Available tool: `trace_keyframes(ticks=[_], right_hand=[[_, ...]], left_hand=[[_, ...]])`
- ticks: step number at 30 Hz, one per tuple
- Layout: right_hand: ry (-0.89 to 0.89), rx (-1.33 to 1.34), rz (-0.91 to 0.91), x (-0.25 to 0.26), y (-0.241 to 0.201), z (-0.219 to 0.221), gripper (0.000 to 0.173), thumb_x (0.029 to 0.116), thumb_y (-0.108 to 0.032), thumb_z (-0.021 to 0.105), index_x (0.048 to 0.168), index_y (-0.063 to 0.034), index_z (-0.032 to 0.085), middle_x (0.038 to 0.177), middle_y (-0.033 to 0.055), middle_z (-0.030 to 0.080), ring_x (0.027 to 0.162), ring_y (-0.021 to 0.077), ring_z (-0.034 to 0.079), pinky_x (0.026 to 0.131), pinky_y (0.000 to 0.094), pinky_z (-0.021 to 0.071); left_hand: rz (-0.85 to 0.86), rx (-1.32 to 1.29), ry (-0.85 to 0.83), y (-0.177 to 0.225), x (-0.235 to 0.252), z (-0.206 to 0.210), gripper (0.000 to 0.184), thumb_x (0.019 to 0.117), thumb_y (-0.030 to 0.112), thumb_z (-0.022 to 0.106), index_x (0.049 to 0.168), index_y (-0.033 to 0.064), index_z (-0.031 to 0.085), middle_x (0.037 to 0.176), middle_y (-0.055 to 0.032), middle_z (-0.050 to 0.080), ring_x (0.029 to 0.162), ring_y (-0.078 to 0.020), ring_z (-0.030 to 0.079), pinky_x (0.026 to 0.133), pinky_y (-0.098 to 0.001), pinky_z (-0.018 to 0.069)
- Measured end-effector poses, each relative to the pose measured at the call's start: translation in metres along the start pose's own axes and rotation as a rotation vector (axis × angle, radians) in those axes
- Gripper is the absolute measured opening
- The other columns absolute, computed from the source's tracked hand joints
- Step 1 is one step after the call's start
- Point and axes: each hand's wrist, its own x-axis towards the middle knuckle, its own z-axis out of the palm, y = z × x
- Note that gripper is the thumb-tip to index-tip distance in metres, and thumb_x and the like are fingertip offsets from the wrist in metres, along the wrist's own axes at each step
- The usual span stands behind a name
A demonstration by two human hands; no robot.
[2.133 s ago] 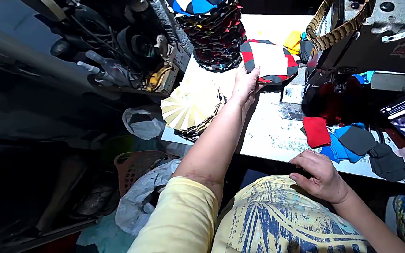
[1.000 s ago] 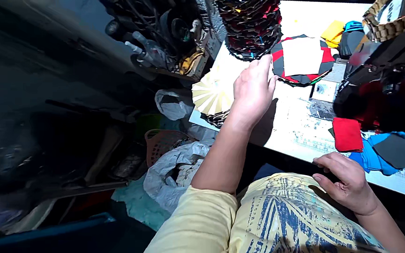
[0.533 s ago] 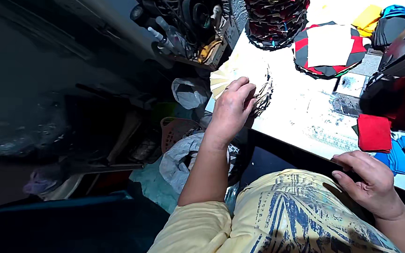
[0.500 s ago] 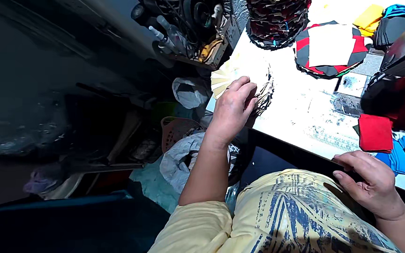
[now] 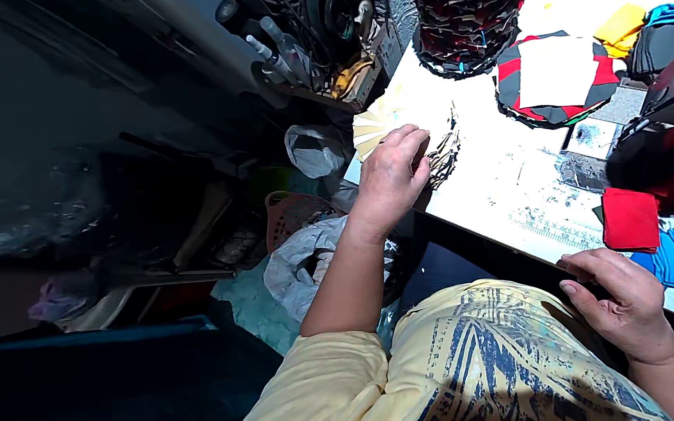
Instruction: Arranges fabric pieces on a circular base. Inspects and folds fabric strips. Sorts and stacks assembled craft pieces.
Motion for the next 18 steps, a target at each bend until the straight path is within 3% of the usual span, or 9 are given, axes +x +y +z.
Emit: trace_keyframes(ticks=[7, 11, 18], right_hand=[[0.0, -0.01, 0.003, 0.0, 0.001, 0.001, 0.037, 0.103, -0.036, 0.058, 0.108, -0.0018, 0.071, 0.086, 0.0098, 0.067, 0.077, 0.0123, 0.061, 0.069, 0.0257, 0.052], [0.003, -0.01, 0.002, 0.0, 0.001, 0.001, 0.036, 0.1032, -0.035, 0.059, 0.108, -0.002, 0.071, 0.087, 0.0096, 0.067, 0.078, 0.0122, 0.062, 0.07, 0.0259, 0.0528], [0.002, -0.007, -0.004, -0.001, 0.002, 0.001, 0.035, 0.1029, -0.035, 0.059, 0.108, -0.0021, 0.072, 0.087, 0.0096, 0.068, 0.078, 0.0127, 0.063, 0.07, 0.027, 0.0536]], left_hand=[[-0.112, 0.084, 0.032, 0.019, 0.011, 0.005, 0.043, 0.1002, 0.04, 0.062, 0.128, 0.0074, 0.069, 0.126, -0.0162, 0.067, 0.116, -0.033, 0.065, 0.093, -0.051, 0.0533], [-0.208, 0.169, 0.036, 0.028, 0.02, 0.012, 0.041, 0.0967, 0.04, 0.067, 0.123, 0.0089, 0.07, 0.116, -0.0153, 0.065, 0.109, -0.0361, 0.062, 0.084, -0.0523, 0.0521], [-0.258, 0.198, 0.042, 0.03, 0.024, 0.015, 0.038, 0.0957, 0.037, 0.065, 0.122, 0.0099, 0.071, 0.114, -0.0147, 0.066, 0.11, -0.0359, 0.062, 0.083, -0.0529, 0.0517]])
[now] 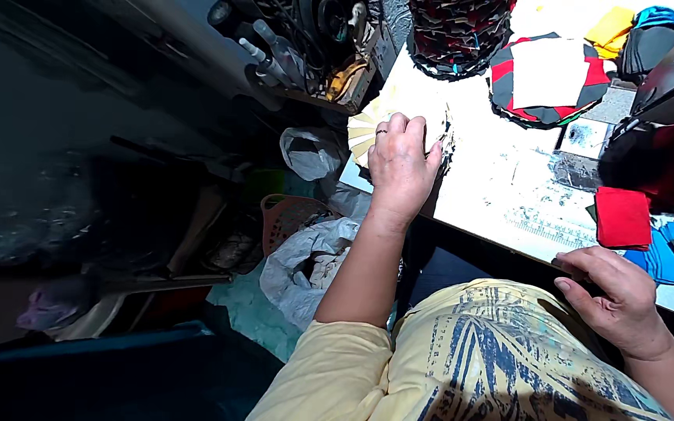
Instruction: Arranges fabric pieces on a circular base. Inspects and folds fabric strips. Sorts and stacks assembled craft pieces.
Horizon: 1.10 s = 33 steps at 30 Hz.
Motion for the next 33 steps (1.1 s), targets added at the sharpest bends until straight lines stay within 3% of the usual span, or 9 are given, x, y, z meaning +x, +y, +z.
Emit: trace_keyframes(ticks=[4, 8, 16, 20, 29, 33], right_hand=[[-0.002, 0.004, 0.002, 0.0, 0.0, 0.0, 0.035, 0.1031, -0.034, 0.059, 0.108, -0.0021, 0.072, 0.087, 0.0098, 0.068, 0.079, 0.0127, 0.063, 0.07, 0.0267, 0.0538], [0.001, 0.003, 0.0, 0.0, 0.0, 0.0, 0.034, 0.1032, -0.033, 0.059, 0.109, -0.0021, 0.072, 0.088, 0.0099, 0.068, 0.079, 0.0125, 0.063, 0.071, 0.0264, 0.0538], [0.005, 0.006, 0.006, 0.0, -0.001, 0.001, 0.033, 0.1032, -0.031, 0.06, 0.107, -0.0015, 0.072, 0.088, 0.0102, 0.068, 0.08, 0.0135, 0.063, 0.071, 0.0272, 0.0536], [0.007, -0.001, 0.006, -0.001, -0.001, 0.002, 0.032, 0.1031, -0.031, 0.059, 0.107, -0.0017, 0.072, 0.087, 0.0101, 0.068, 0.079, 0.0141, 0.063, 0.071, 0.028, 0.0529], [0.003, -0.023, -0.004, 0.0, -0.001, 0.001, 0.033, 0.1037, -0.032, 0.058, 0.106, -0.0014, 0.072, 0.087, 0.0106, 0.068, 0.078, 0.0147, 0.063, 0.07, 0.0291, 0.0532], [0.01, -0.004, 0.001, -0.001, -0.001, 0.002, 0.032, 0.1031, -0.03, 0.06, 0.106, -0.0012, 0.073, 0.088, 0.0091, 0.07, 0.08, 0.0135, 0.065, 0.073, 0.0293, 0.0554]], left_hand=[[0.004, -0.027, -0.003, -0.002, 0.001, -0.002, 0.035, 0.0987, 0.035, 0.061, 0.122, 0.0109, 0.071, 0.116, -0.014, 0.067, 0.111, -0.0348, 0.063, 0.085, -0.0523, 0.0517], [0.058, -0.055, 0.016, -0.008, -0.001, -0.003, 0.031, 0.0973, 0.02, 0.056, 0.122, 0.0111, 0.072, 0.117, -0.0133, 0.069, 0.111, -0.0338, 0.064, 0.085, -0.0512, 0.0522], [0.217, -0.231, 0.023, -0.039, -0.003, -0.007, 0.038, 0.0955, 0.001, 0.053, 0.13, 0.0062, 0.068, 0.129, -0.012, 0.069, 0.119, -0.0283, 0.064, 0.101, -0.0462, 0.0508], [0.294, -0.299, 0.099, -0.05, -0.003, 0.004, 0.027, 0.0992, 0.003, 0.056, 0.122, 0.0037, 0.072, 0.127, -0.0122, 0.071, 0.124, -0.0268, 0.064, 0.109, -0.0439, 0.0476], [0.223, -0.433, 0.175, -0.055, -0.006, 0.008, 0.024, 0.1002, 0.003, 0.056, 0.117, -0.0001, 0.072, 0.112, -0.0146, 0.074, 0.107, -0.0189, 0.071, 0.098, -0.0343, 0.0548], [0.323, -0.333, 0.262, -0.046, -0.012, 0.001, 0.023, 0.1021, 0.003, 0.055, 0.119, -0.0006, 0.071, 0.113, -0.016, 0.074, 0.109, -0.0247, 0.07, 0.098, -0.0403, 0.0545]])
